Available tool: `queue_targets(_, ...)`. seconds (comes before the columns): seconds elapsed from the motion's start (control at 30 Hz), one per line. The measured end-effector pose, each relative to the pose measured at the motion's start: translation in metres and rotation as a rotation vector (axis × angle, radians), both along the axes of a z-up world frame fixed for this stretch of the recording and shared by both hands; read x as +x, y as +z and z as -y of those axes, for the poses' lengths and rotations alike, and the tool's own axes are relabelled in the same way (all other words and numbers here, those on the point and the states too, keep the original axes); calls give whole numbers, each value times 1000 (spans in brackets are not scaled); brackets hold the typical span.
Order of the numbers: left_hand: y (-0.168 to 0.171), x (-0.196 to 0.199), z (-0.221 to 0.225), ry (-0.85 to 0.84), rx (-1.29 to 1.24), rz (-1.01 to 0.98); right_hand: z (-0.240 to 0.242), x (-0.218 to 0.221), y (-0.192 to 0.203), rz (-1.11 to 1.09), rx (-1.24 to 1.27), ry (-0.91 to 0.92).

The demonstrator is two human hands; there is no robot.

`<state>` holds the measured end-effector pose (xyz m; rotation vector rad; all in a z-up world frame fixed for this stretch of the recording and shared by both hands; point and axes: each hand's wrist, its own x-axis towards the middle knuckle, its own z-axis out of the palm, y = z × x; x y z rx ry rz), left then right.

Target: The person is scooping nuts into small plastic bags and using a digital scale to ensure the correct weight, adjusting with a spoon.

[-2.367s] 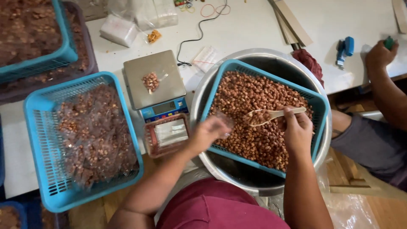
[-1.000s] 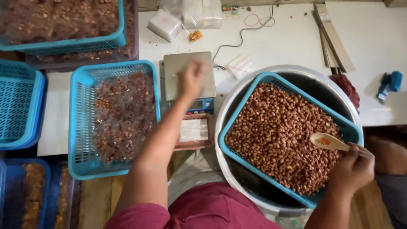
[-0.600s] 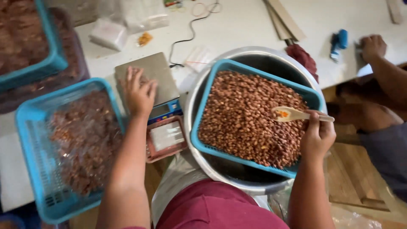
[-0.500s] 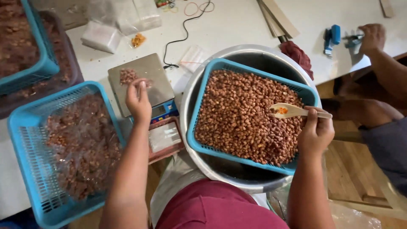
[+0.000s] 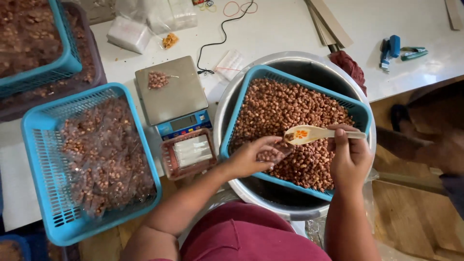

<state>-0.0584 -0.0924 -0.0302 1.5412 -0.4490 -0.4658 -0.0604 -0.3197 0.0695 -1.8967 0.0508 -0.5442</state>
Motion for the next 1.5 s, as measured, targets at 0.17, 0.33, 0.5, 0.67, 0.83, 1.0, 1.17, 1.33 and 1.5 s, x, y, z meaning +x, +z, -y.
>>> queue_targets(0.17,2,4,1,11,1,46,5,5,-3,14,22,23)
queue_targets(0.33,-14,10,-9,43,-237,-45,27,10,-20,-130,4,-54)
queue_targets(0.5,-26,37,-91,687,-314,277,32,5,-12,-145,37,-120)
queue_targets(0.67,-102,99,-188,953,812,592,55,17,-37,-122,14,-154)
queue_targets(0.83,-89,147,-200,753,1362,441,94,32,-93,108,-513,-287)
queue_targets(1.0,-29,128,-153,1067,162,577,72,36,-103,-227,38,-261)
queue_targets(1.17,26,72,-90,455,-834,-183,69,34,-85,-193,100,-258)
queue_targets(1.33,42,29,-41,90,-880,-151,56,23,-49,-176,10,-249)
queue_targets(1.5,2,5,0,-96,-21,-191,20,11,-16,-212,49,-141)
